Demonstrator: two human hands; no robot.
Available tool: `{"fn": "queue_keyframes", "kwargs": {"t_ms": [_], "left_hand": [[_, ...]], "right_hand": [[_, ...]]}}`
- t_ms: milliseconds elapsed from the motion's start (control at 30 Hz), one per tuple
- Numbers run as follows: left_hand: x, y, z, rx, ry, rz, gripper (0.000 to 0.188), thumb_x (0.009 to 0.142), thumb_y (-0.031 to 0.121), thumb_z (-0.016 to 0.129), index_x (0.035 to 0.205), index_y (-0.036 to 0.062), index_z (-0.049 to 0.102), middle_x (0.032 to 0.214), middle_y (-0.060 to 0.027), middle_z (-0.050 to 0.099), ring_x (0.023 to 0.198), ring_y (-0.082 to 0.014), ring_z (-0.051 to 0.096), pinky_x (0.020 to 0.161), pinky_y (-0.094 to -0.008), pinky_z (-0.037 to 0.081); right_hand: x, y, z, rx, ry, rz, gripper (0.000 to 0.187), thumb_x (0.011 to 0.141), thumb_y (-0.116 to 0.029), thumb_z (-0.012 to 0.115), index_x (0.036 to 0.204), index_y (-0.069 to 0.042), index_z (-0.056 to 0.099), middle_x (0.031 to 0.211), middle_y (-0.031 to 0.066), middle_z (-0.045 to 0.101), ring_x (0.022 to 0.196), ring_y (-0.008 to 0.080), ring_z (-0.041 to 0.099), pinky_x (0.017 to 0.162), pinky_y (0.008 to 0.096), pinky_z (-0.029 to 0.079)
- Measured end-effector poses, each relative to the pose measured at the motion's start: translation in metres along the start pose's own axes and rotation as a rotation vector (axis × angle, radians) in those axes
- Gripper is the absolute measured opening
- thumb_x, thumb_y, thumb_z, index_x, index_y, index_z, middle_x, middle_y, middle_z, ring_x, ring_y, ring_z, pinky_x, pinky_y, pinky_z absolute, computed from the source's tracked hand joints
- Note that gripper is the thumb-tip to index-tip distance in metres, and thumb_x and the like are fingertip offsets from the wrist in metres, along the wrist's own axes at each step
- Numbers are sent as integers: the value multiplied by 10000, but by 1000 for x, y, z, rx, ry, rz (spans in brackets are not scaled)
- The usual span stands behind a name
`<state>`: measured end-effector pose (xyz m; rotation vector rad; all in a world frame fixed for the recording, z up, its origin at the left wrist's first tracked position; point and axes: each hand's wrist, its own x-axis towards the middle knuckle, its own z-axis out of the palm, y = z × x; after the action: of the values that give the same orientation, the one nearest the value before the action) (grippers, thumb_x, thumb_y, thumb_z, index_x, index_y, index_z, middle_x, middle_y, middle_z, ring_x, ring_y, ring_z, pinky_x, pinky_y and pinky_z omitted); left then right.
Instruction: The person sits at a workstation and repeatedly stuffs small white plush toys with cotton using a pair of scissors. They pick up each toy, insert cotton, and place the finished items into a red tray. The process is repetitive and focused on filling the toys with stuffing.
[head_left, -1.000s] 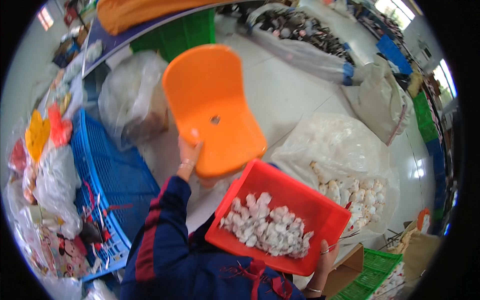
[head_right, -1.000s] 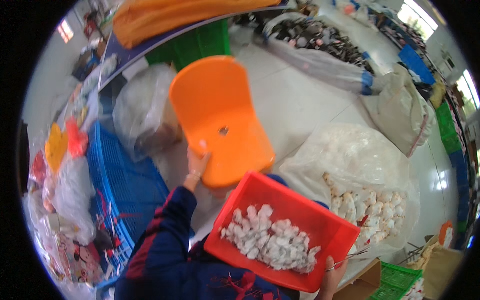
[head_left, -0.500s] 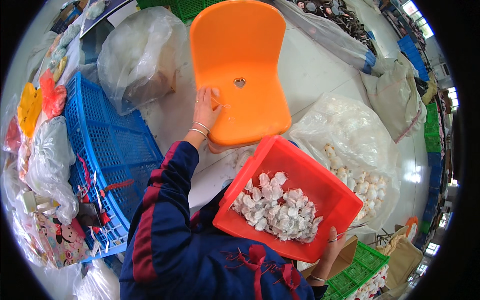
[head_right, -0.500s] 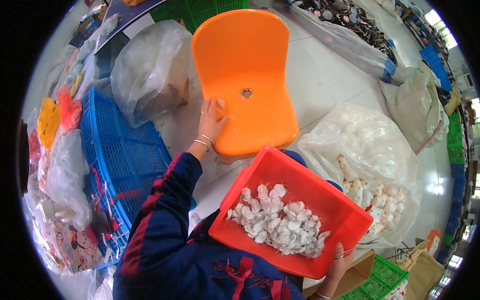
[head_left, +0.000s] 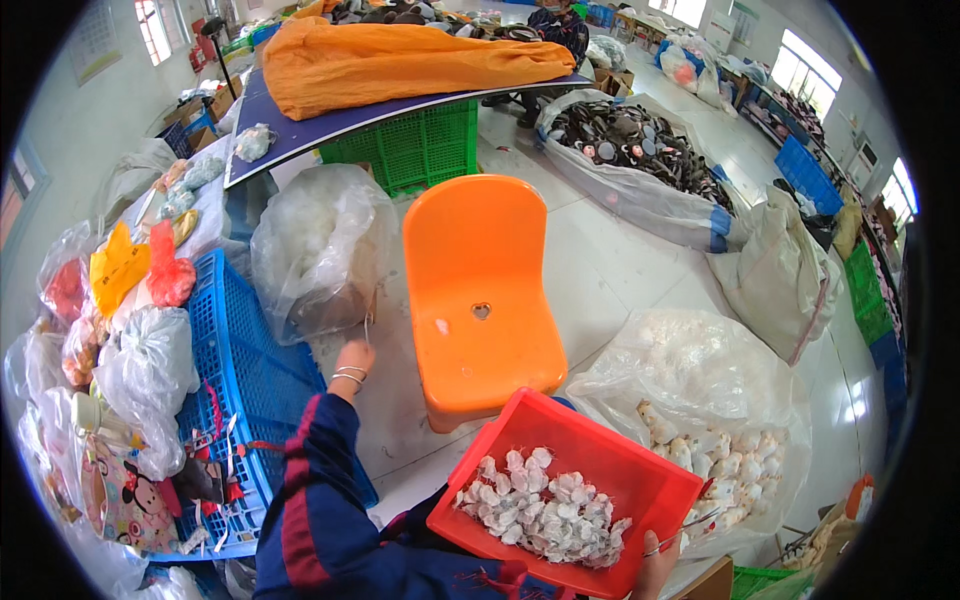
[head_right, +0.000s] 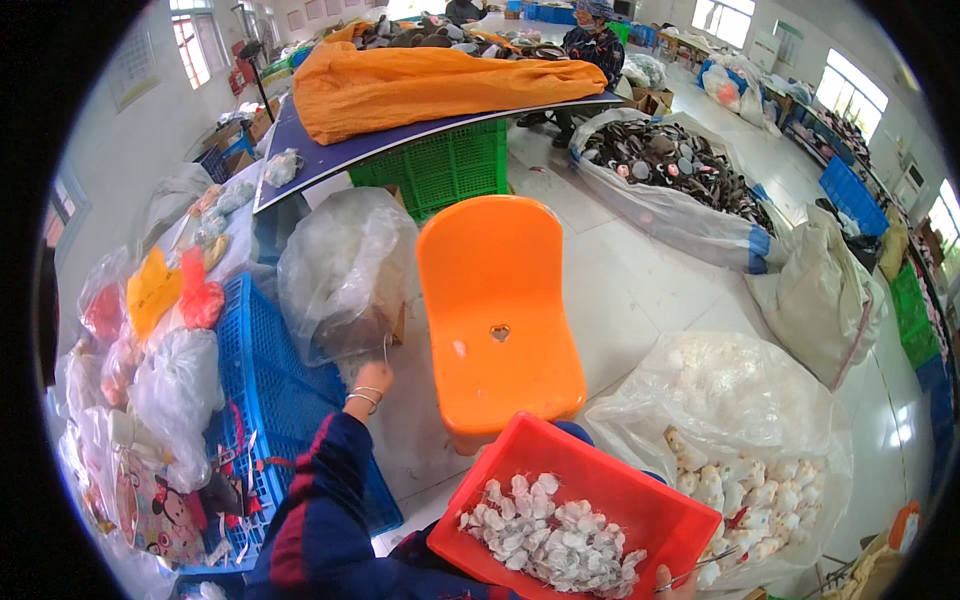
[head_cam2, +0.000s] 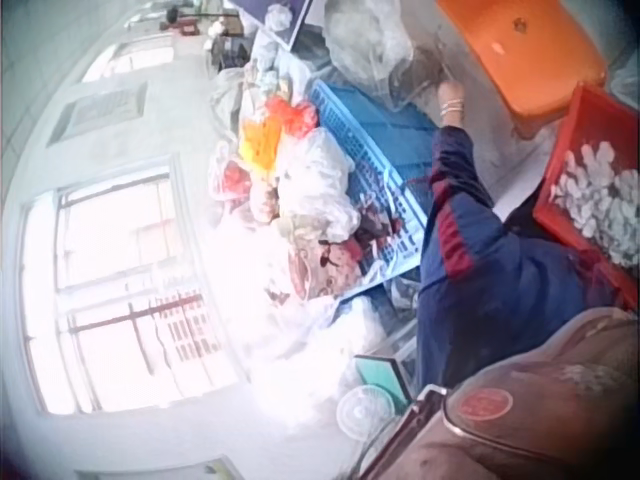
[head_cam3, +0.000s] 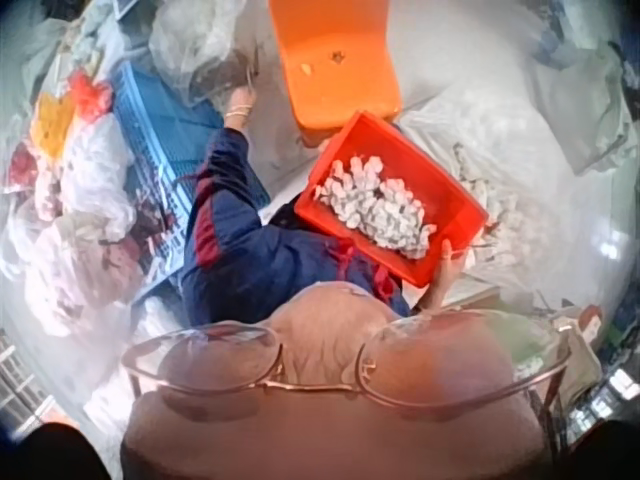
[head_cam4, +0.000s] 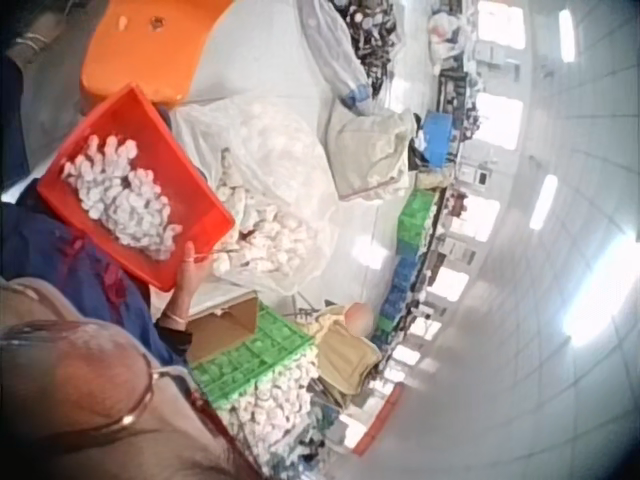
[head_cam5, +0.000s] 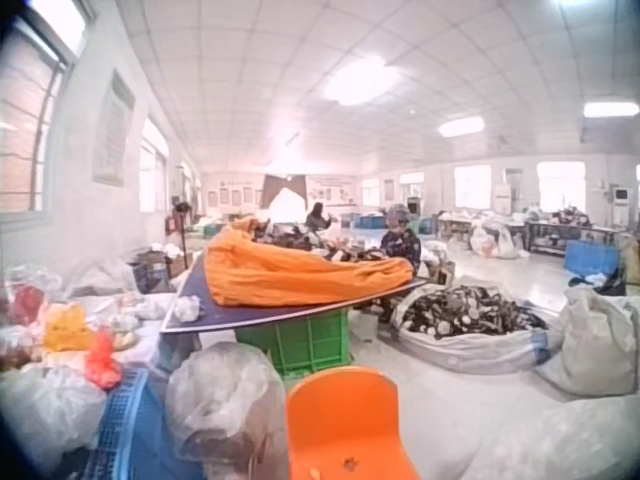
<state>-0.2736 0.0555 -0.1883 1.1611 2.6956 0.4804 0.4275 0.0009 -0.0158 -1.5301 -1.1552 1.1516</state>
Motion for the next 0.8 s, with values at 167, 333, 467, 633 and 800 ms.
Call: {"fn": "queue_keyframes", "kwargs": {"t_ms": [167, 333, 467, 633, 800], "left_hand": [[18, -49, 30, 75, -476, -35, 343, 783, 280, 664, 959, 5, 768, 1053, -260, 714, 1015, -440, 690, 875, -491, 566], [62, -22, 10, 7, -161, -2, 395, 819, 295, 676, 1100, 19, 719, 1152, -224, 691, 1096, -424, 643, 956, -489, 528], [98, -34, -11, 126, 134, -89, 437, 832, 245, 682, 1221, 49, 640, 1248, -172, 630, 1173, -384, 591, 957, -490, 531], [137, -49, -31, 179, 339, -13, 477, 829, 188, 695, 1279, 80, 582, 1283, -92, 602, 1232, -303, 565, 971, -496, 513], [166, -75, -17, 336, 106, -45, 426, 882, 208, 656, 1294, 109, 612, 1329, -60, 607, 1311, -273, 532, 1033, -546, 447]], "right_hand": [[-3, -26, 5, -177, 15, -90, 649, 956, -171, 724, 1495, 26, 422, 1375, 147, 589, 1177, 256, 582, 1007, 376, 489], [-1, -12, -19, -165, -21, 5, 644, 958, -206, 711, 1490, 34, 438, 1357, 161, 600, 1174, 295, 585, 1028, 400, 477], [-2, -24, -16, -119, 15, 119, 644, 971, -174, 693, 1515, 10, 401, 1384, 176, 577, 1161, 294, 598, 989, 402, 514], [-6, -12, -39, -368, 147, 41, 658, 955, -166, 723, 1499, 31, 408, 1394, 187, 567, 1160, 284, 600, 977, 403, 522], [8, -19, -52, -548, 143, 91, 728, 928, -192, 758, 1512, 29, 385, 1380, 198, 570, 1182, 292, 588, 999, 404, 509]]}}
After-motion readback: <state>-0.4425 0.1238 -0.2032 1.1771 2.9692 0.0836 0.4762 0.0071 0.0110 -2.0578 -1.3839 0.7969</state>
